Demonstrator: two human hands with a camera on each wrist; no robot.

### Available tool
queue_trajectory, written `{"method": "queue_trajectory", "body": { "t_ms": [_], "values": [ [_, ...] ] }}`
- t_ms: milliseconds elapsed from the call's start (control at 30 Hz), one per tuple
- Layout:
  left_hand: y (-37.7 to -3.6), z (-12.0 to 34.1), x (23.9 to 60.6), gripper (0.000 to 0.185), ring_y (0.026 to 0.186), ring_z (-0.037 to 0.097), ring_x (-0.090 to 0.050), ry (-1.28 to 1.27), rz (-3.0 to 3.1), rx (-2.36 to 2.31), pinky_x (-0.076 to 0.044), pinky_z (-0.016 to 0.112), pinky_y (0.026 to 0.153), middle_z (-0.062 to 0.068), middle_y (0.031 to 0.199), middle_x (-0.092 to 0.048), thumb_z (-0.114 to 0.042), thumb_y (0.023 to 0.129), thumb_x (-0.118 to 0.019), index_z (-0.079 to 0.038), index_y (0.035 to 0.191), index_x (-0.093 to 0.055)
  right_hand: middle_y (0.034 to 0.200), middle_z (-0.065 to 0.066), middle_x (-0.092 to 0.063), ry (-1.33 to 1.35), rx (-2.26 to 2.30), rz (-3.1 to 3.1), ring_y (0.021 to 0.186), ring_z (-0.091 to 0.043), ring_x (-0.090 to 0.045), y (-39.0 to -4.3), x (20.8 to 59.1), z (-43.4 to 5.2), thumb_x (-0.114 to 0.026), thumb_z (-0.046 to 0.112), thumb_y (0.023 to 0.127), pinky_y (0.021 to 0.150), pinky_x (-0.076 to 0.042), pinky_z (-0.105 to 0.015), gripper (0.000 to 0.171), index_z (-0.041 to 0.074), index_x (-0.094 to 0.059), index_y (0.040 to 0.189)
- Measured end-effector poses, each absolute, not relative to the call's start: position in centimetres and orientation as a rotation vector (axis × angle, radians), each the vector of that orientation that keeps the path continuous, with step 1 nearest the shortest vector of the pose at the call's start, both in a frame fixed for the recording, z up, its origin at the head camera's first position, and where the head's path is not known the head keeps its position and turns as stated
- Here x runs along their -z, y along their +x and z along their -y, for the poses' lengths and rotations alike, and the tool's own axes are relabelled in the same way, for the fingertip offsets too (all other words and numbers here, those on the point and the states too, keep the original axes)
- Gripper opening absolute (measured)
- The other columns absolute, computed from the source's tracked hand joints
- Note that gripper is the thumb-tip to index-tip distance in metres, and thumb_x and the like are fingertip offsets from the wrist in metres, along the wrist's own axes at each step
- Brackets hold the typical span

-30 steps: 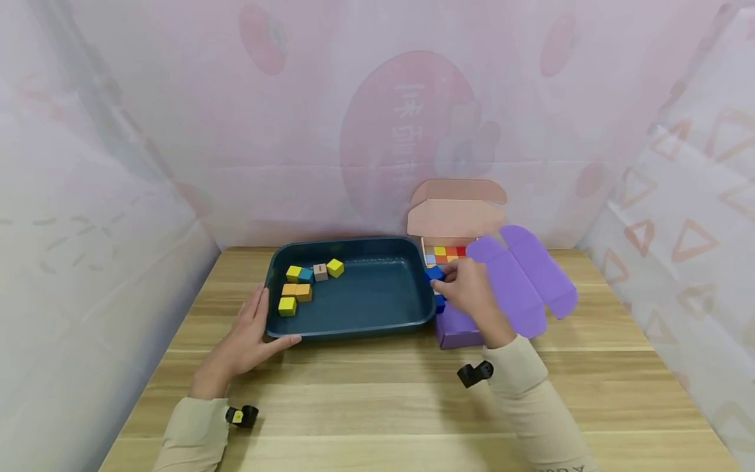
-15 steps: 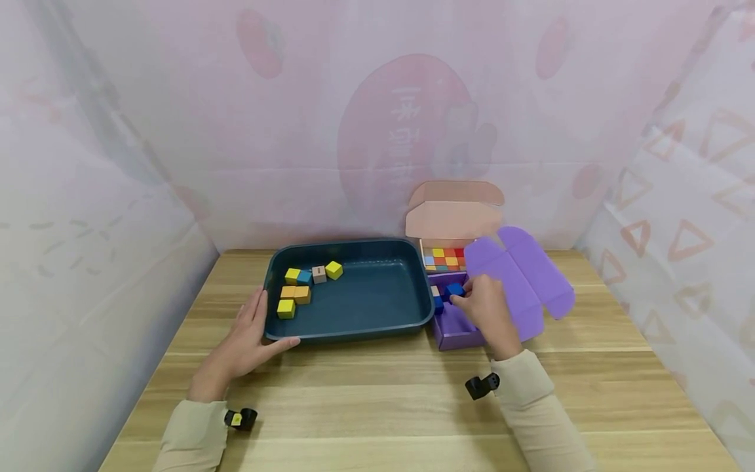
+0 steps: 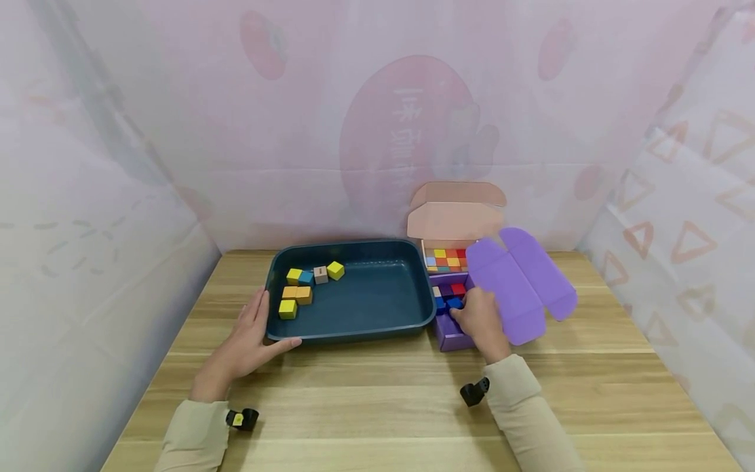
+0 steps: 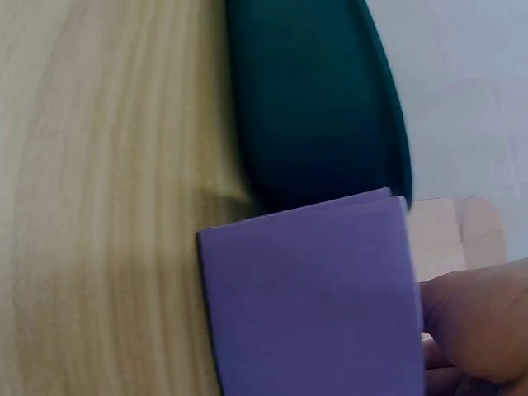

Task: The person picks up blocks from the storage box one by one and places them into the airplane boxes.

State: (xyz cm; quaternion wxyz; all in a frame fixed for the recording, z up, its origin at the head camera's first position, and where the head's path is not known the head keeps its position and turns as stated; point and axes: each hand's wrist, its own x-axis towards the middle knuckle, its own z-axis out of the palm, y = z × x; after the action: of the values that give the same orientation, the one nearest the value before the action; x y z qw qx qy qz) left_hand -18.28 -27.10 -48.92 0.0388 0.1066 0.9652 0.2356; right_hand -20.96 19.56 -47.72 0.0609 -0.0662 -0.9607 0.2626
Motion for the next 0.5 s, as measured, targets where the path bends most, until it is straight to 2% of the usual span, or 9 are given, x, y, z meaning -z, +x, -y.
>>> {"method": "queue_trajectory", "body": {
  "t_ms": [67,300,500],
  "values": [
    [-18.3,27.1,49.0,0.132,0.163,0.052,-0.001,0.323,-2.958,-0.716,-0.014,0.077,0.126,0.018,0.178,0.016,-0.077,0.089,-0.065,-0.005,0.168,0.012,0.053,0.005,-0.034,-0.198,-0.789,2.916,0.055,-0.016,-0.043,-21.0,47.9,-19.4,-0.086,0.018,0.088,0.050,-0.032,-0.028,0.054,0.012,-0.046,0.052],
    [-18.3,27.2,49.1,0.132,0.163,0.052,-0.001,0.321,-2.963,-0.713,-0.013,0.076,0.126,0.019,0.178,0.015,-0.077,0.089,-0.065,-0.004,0.168,0.011,0.054,0.005,-0.030,-0.155,-0.778,2.930,0.056,-0.016,-0.040,-21.3,48.1,-19.2,-0.088,0.018,0.087,0.051,-0.029,-0.028,0.056,0.012,-0.045,0.052],
    [-18.2,27.1,49.0,0.132,0.163,0.051,-0.002,0.327,-2.968,-0.705,-0.013,0.075,0.127,0.018,0.178,0.015,-0.078,0.089,-0.065,-0.005,0.168,0.011,0.054,0.003,-0.041,-0.127,-0.780,2.952,0.060,-0.020,-0.048,-22.0,48.2,-19.2,-0.087,0.013,0.087,0.056,-0.037,-0.029,0.045,0.006,-0.058,0.055]
  ]
}}
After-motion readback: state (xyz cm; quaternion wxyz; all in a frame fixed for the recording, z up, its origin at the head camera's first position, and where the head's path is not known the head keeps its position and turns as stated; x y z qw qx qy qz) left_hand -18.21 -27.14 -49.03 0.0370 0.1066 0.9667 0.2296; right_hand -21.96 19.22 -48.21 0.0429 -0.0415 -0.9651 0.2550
